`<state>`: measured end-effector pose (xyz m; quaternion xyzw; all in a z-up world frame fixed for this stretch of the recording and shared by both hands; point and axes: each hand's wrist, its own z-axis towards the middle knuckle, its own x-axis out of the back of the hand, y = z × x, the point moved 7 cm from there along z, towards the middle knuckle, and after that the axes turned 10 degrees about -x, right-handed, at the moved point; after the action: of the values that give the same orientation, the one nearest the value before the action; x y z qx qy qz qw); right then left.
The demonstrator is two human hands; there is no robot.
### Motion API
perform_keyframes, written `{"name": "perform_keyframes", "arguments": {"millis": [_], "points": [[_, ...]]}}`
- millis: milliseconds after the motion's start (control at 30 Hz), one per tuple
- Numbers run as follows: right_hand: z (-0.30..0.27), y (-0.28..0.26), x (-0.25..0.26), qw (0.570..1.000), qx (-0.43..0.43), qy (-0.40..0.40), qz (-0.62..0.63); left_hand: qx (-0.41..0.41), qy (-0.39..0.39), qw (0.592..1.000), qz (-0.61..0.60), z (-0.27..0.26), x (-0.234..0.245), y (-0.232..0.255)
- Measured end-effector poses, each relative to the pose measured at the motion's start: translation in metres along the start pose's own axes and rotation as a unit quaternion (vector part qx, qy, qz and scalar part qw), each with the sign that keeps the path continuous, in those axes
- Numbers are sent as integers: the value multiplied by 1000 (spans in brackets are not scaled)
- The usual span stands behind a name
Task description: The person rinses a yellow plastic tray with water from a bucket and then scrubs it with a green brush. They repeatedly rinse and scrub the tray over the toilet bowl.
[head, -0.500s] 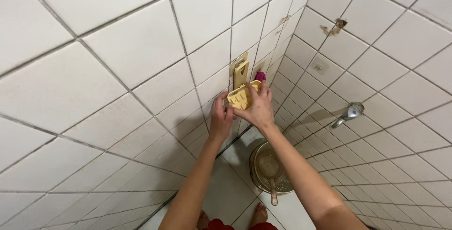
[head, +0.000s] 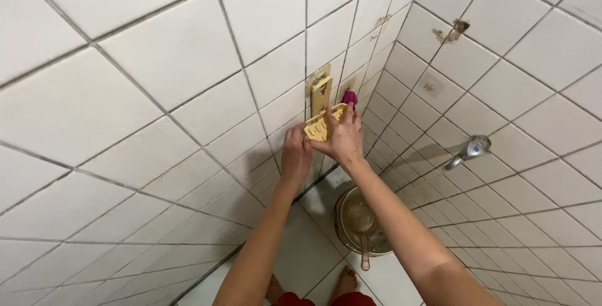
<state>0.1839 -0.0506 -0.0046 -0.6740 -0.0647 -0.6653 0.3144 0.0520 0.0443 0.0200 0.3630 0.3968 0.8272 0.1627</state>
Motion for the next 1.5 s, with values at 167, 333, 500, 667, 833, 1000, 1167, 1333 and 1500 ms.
{"name": "perform_keyframes", "arguments": {"millis": [167, 333, 500, 667, 833, 1000, 1167, 1333, 1500], "points": [[-27, 43, -103, 991, -8, -121, -58, 275, -304, 911, 47, -36, -49, -42], [-66, 54, -142, 990, -38, -136, 10, 150, -214, 965, 19, -55, -46, -60], [-41, 61, -76, 973, -172, -116, 99, 166, -172, 968, 75, -38, -43, -64], [-28, 27, 29, 986, -16, 51, 161, 151, -103, 983, 1, -7, -35, -8], [-24, 9, 50, 983, 30, 77, 166, 54, -24, 994, 89, 20, -1, 42], [-26, -9, 47, 967, 119, 125, 188, -74, 91, 991, 59, 38, 32, 59], [-20, -16, 34, 977, 107, 102, 154, -27, 28, 989, 140, 48, 25, 28], [-14, -18, 26, 989, 101, 77, 71, 18, -26, 988, 151, 59, 9, 6], [-2, -14, 28, 989, 74, 20, 123, 48, -7, 990, 135, 62, 8, 1]]}}
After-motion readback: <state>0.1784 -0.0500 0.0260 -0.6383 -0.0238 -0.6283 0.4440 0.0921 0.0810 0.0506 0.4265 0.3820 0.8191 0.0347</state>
